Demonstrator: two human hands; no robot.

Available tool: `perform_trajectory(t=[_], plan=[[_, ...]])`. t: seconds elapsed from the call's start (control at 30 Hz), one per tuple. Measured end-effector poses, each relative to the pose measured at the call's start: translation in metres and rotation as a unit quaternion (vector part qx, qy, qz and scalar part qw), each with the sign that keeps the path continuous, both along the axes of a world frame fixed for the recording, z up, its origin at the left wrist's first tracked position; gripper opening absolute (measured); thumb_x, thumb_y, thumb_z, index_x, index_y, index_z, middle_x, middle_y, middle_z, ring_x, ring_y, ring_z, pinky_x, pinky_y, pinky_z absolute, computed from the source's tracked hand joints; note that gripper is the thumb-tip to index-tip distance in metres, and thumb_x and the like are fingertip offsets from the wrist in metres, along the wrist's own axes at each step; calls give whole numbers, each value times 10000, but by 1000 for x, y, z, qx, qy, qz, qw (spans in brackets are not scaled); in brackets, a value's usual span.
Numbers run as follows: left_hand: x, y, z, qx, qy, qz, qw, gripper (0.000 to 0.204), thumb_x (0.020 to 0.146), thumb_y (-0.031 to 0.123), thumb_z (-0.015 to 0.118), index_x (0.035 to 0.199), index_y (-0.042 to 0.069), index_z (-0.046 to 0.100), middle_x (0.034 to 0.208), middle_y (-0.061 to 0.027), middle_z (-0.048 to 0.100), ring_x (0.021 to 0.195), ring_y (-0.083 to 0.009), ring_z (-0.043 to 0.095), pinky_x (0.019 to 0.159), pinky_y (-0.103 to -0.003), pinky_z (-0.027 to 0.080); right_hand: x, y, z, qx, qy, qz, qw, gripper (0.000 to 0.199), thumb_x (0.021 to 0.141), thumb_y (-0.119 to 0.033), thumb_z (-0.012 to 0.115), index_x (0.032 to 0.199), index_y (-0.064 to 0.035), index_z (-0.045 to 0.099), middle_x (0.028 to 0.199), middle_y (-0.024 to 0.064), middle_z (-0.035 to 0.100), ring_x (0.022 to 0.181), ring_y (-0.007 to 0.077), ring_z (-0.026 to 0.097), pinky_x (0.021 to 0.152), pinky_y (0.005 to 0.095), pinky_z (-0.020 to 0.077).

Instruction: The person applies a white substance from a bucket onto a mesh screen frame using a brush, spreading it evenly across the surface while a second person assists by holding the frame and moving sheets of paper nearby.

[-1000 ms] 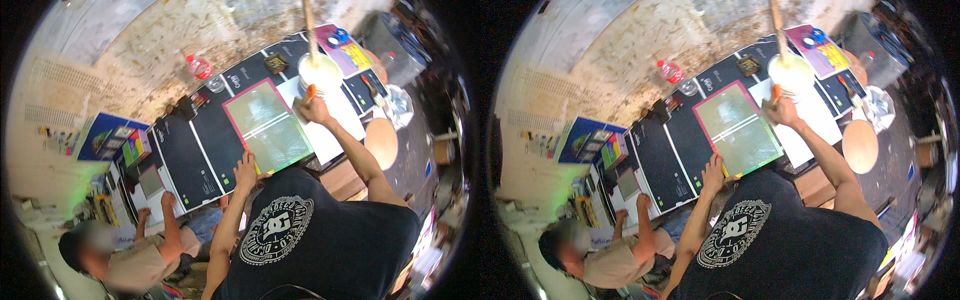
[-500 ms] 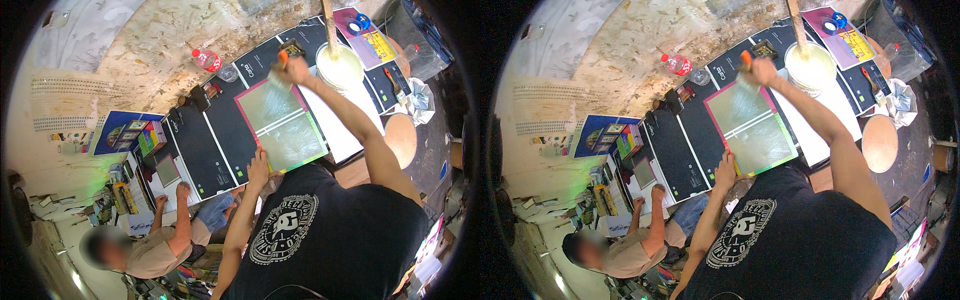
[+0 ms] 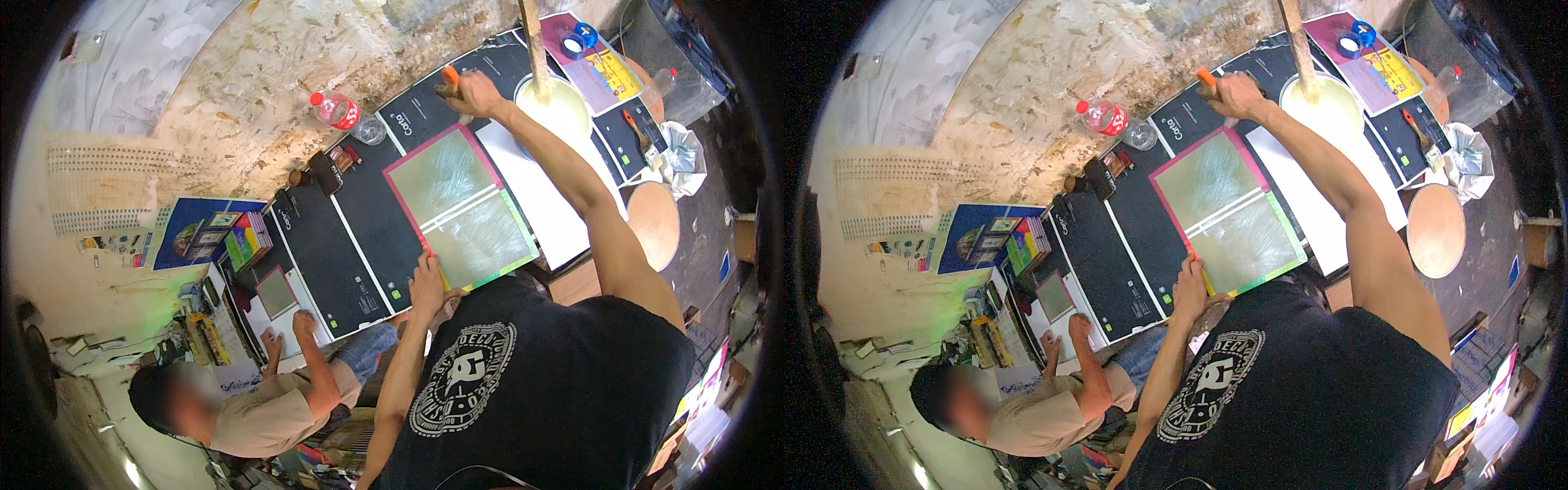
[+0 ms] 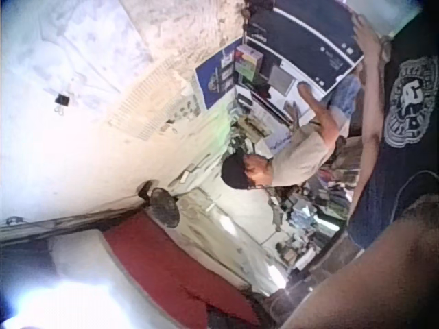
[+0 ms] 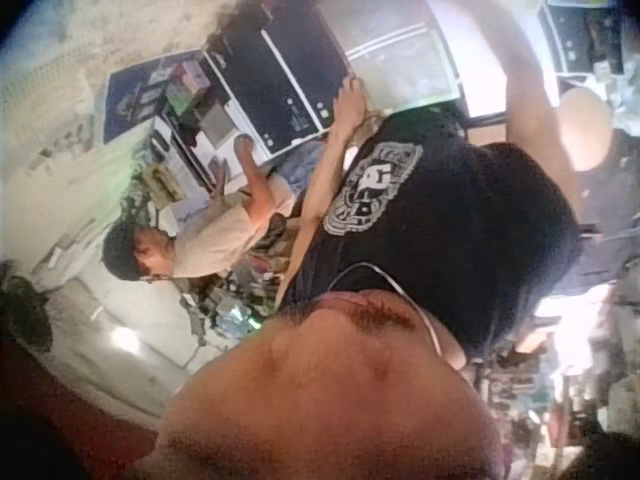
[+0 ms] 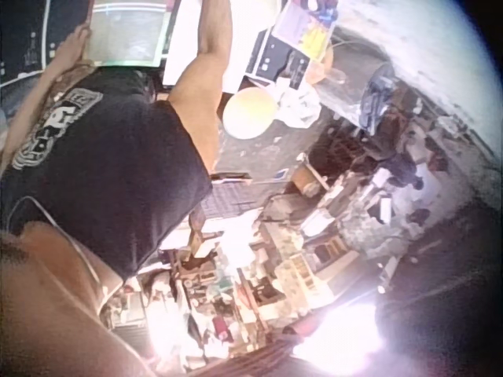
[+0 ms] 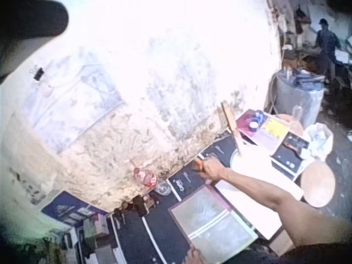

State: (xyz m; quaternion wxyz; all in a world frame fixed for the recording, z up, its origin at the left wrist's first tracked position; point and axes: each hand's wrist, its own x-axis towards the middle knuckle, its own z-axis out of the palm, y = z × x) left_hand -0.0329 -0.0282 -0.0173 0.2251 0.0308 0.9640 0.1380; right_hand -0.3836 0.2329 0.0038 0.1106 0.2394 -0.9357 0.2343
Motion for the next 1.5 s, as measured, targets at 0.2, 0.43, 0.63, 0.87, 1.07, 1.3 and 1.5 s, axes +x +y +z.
perform_trajectory(t=[0.2, 0.43, 0.63, 0.87, 1.07, 1.3, 1.5], plan=[[-2, 0, 3, 37, 2, 4, 999, 1057, 550, 497, 933, 1345, 40, 406, 1533, -166, 327, 1261, -420, 504, 937, -655, 465, 88, -37, -36, -147, -34, 87, 985, 306, 817, -383, 724, 952, -109, 703, 898, 165, 681, 845, 373, 673, 740, 479, 543], [-1, 2, -4, 20, -2, -5, 1000, 1091, 541, 507, 939, 1358, 34, 392, 1525, -167, 330, 1268, -424, 498, 951, -649, 458, 87, 50, -1, -216, -84, -134, 963, 295, 829, -325, 727, 1061, -143, 702, 913, 174, 673, 803, 354, 658, 690, 444, 537], [-1, -5, -10, 22, 3, -3, 1000, 1090, 540, 489, 948, 1362, 21, 405, 1529, -166, 330, 1283, -418, 492, 963, -622, 465, 153, -21, -12, -123, -84, -40, 988, 269, 884, -402, 658, 1059, -204, 711, 824, 136, 680, 758, 342, 679, 714, 457, 541], [0, -5, -15, 35, 36, -15, 999, 1135, 523, 502, 952, 1381, 7, 398, 1512, -194, 341, 1284, -414, 495, 948, -590, 486, 156, 46, -2, -156, -31, -150, 976, 224, 846, -279, 686, 995, -114, 710, 716, 130, 679, 637, 330, 663, 694, 483, 525], [-5, -6, -14, 32, 39, -36, 998, 1100, 495, 565, 943, 1291, 12, 422, 1436, -202, 388, 1226, -420, 534, 897, -576, 508, 214, -90, -28, -206, -65, -103, 971, 310, 804, -329, 674, 1002, -95, 719, 734, 153, 675, 721, 353, 690, 725, 491, 555], [2, -1, -9, 47, 25, -26, 998, 1087, 506, 548, 954, 1280, 7, 413, 1411, -200, 410, 1231, -403, 545, 921, -523, 519, 220, 65, -62, -190, -85, -248, 946, 302, 954, -371, 591, 873, -96, 687, 587, 120, 628, 535, 290, 671, 539, 415, 551], [9, -12, -16, 138, 60, -15, 989, 1168, 505, 573, 939, 1361, 19, 370, 1458, -153, 382, 1256, -397, 523, 960, -551, 481, 252, -35, -40, -359, 1, -210, 910, 268, 858, -295, 675, 901, -31, 660, 633, 109, 670, 554, 229, 681, 582, 392, 564]])
